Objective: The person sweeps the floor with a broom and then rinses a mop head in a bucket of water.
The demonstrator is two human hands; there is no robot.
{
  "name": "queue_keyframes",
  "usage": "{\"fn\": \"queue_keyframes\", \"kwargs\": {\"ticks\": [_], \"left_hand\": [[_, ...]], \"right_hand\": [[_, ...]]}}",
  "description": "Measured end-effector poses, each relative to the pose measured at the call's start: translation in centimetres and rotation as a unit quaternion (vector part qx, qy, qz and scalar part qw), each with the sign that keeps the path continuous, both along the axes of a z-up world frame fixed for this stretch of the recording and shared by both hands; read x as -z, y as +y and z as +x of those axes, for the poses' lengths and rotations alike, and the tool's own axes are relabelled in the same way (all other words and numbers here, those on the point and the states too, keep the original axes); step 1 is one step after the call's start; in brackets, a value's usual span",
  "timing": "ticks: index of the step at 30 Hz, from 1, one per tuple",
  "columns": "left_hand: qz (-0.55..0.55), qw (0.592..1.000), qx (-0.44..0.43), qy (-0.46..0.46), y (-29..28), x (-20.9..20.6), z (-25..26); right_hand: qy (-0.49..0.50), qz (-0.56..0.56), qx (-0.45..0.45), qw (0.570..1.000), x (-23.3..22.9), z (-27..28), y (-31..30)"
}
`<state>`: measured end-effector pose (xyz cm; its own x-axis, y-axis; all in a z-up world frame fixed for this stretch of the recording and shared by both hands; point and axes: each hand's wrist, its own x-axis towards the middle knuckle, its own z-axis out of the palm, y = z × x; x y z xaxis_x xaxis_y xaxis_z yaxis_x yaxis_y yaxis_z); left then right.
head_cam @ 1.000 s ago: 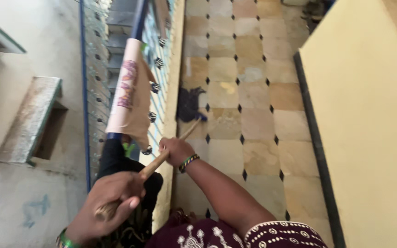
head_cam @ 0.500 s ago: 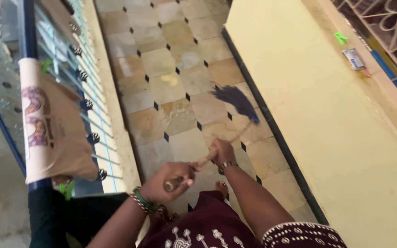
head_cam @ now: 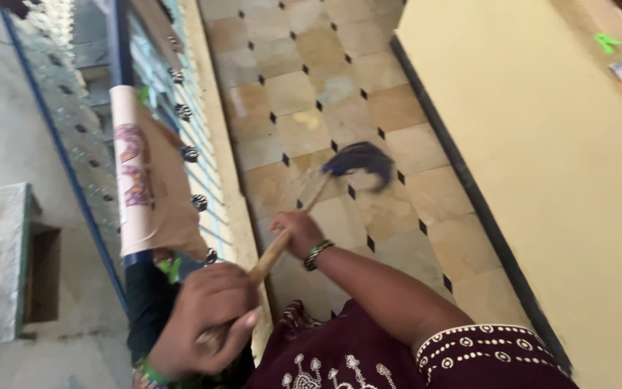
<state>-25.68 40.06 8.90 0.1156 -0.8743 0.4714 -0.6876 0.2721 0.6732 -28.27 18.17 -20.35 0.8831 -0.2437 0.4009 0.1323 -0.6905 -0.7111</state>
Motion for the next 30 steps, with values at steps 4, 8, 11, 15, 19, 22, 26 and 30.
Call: {"fn": "queue_keyframes", "kwargs": {"ticks": [4,8,11,15,19,22,26,30], "left_hand": [[-0.073,0.995,-0.067,-0.028,3.4,-4.9,-2.1],[-0.122,0.985,-0.1,-0.063,5.3,-6.8,-4.0],[-0.117,0.987,-0.106,-0.022,6.2,-6.4,-6.0],[-0.093,0.993,-0.073,0.012,5.1,-4.2,-8.1],[-0.107,0.993,0.013,0.056,0.8,-0.5,-10.3],[-0.05,0.992,0.055,0.098,-3.5,3.8,-14.2],[-0.022,0.974,0.155,0.163,-10.4,8.7,-19.2],[0.047,0.913,0.259,0.311,-13.9,10.5,-23.2]], "right_hand": [[0.02,0.049,-0.106,0.993,-4.6,1.9,8.3],[0.04,0.074,-0.226,0.971,-7.9,0.5,11.7],[0.099,0.066,-0.217,0.969,-8.2,-1.3,11.9],[0.036,0.031,-0.169,0.985,-7.0,-4.7,8.3],[0.082,0.006,-0.064,0.995,-4.0,-10.9,1.8],[0.044,-0.008,0.039,0.998,-0.3,-17.3,-4.4],[0.07,-0.024,0.159,0.984,3.9,-27.7,-12.1],[0.104,-0.017,0.241,0.965,4.2,-37.7,-13.9]]}}
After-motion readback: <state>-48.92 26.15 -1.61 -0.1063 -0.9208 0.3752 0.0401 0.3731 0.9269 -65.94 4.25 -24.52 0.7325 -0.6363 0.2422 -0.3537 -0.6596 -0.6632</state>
